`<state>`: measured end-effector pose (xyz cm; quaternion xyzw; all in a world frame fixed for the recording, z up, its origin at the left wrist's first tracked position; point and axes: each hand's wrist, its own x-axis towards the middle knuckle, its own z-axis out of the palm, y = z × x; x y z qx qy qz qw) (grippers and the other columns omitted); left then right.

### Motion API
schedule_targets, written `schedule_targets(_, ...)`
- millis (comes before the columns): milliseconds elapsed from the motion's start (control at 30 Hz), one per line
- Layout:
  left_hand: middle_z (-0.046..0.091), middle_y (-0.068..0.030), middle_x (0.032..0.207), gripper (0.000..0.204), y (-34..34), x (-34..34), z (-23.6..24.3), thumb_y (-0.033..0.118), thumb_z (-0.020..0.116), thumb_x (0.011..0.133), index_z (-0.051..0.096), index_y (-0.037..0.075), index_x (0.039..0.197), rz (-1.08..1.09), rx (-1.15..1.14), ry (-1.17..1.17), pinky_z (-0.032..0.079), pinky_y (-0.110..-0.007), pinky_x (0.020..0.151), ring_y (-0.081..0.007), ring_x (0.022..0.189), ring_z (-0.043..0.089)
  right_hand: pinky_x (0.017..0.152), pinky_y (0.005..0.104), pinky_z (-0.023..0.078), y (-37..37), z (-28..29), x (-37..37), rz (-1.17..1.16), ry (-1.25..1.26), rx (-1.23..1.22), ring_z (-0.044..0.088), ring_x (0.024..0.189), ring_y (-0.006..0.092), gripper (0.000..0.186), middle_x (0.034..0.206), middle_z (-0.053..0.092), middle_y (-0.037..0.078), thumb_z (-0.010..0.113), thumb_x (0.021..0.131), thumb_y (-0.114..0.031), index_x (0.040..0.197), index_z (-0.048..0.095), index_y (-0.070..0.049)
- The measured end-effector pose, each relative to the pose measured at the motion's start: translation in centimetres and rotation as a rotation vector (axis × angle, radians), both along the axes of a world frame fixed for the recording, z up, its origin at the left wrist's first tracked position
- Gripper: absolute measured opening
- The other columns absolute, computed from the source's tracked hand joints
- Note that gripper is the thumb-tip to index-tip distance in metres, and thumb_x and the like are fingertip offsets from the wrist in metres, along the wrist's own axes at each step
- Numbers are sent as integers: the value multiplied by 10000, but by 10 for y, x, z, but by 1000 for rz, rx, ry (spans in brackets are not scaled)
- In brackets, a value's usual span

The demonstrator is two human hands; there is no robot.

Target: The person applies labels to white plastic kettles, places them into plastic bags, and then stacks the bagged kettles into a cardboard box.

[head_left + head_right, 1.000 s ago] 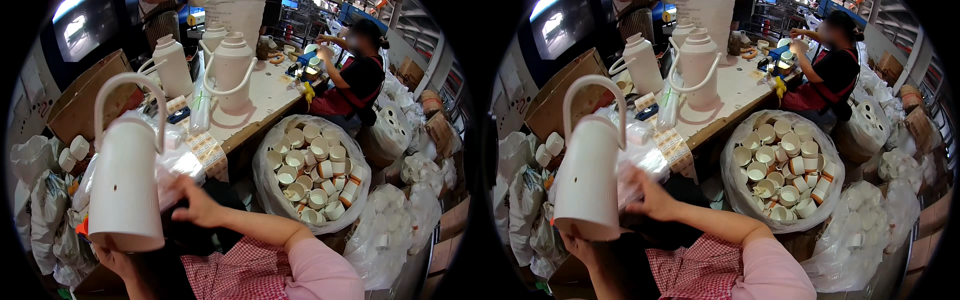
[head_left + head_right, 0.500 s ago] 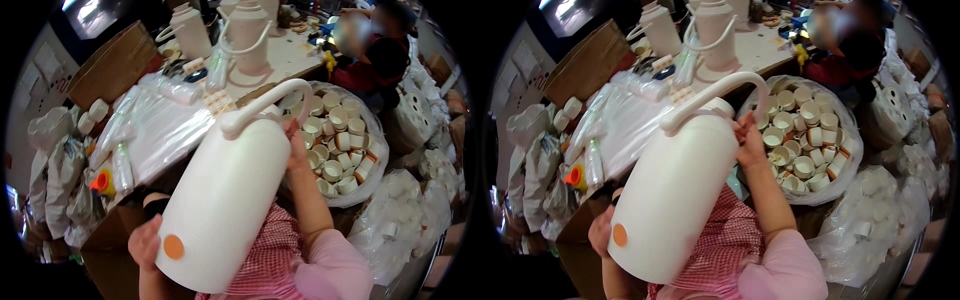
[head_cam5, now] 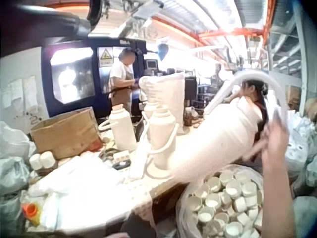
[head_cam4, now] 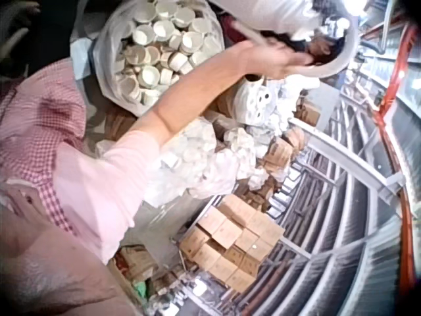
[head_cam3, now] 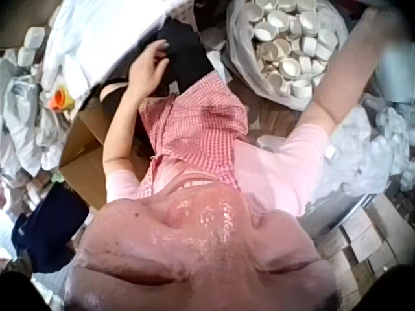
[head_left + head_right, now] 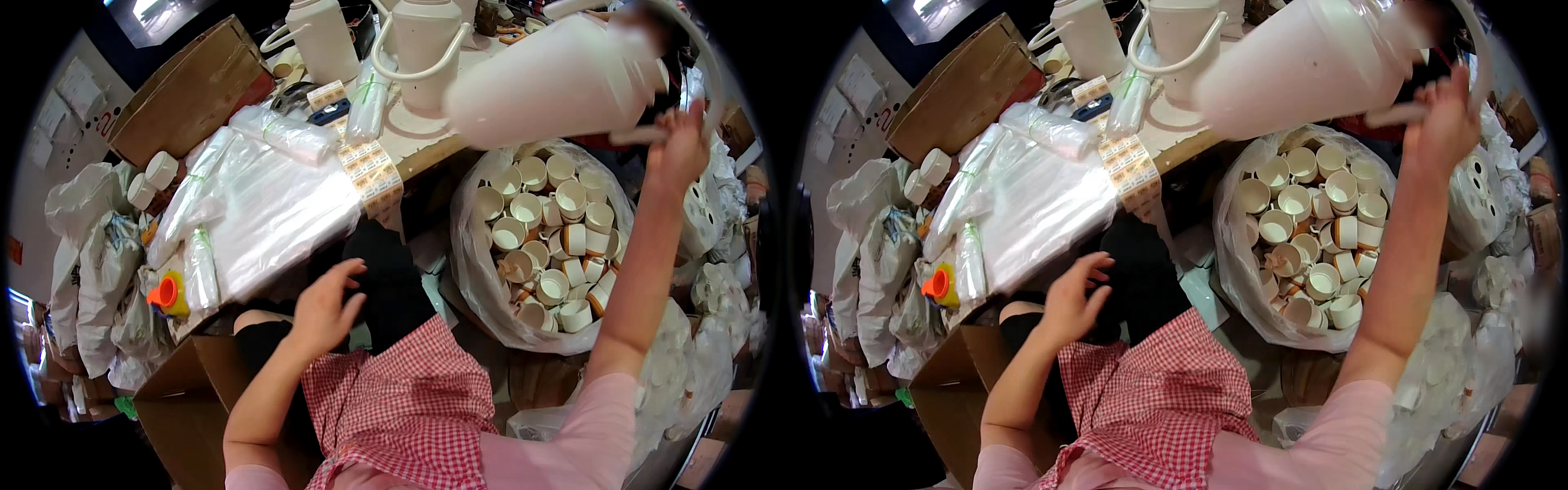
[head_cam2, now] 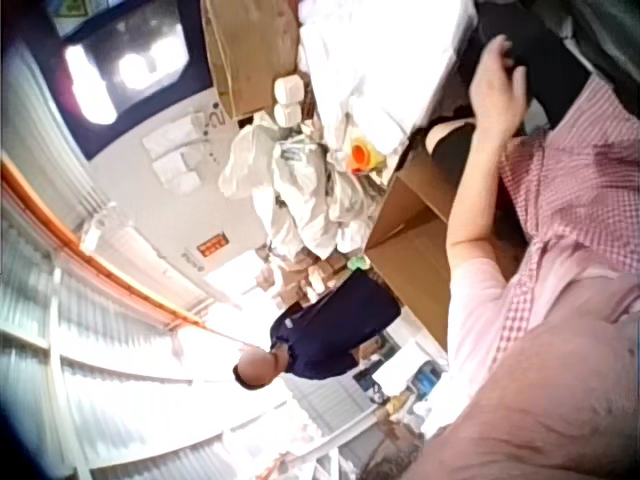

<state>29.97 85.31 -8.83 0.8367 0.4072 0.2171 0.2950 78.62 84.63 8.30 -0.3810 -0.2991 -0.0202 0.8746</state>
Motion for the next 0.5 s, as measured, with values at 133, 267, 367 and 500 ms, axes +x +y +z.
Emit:
schedule_targets(133,650,-106,1160,481,20,44,-36,50,687,812,542,64,1271,-155,-22,1,534,-369,849,-267,981,660,656,373,501,135,21,74,-585,-526,-133,620,662,216,449,681,645,71,736,878,-420,855,704,28)
schedule_targets(267,666,-78,1091,462,40,54,-54,50,693,805,548,54,1244,-131,28,8,498,-372,836,-258,925,642,912,373,500,241,18,27,-634,-396,-444,634,942,282,221,1054,680,174,641,857,-112,1050,697,-18)
schedule_targets(367,693,-33,944,394,52,61,-81,42,701,782,594,64,1160,7,16,-28,500,-351,747,-228,807,645,790,434,516,316,-21,77,-724,-388,-534,706,863,340,504,844,724,198,774,796,-483,907,714,5)
schedule_targets(500,649,-59,754,140,64,67,-93,21,717,743,678,84,862,132,155,-119,453,-335,546,-214,588,588,762,394,510,365,-43,107,-597,-408,-625,689,808,296,485,837,716,155,771,817,-431,928,691,34)
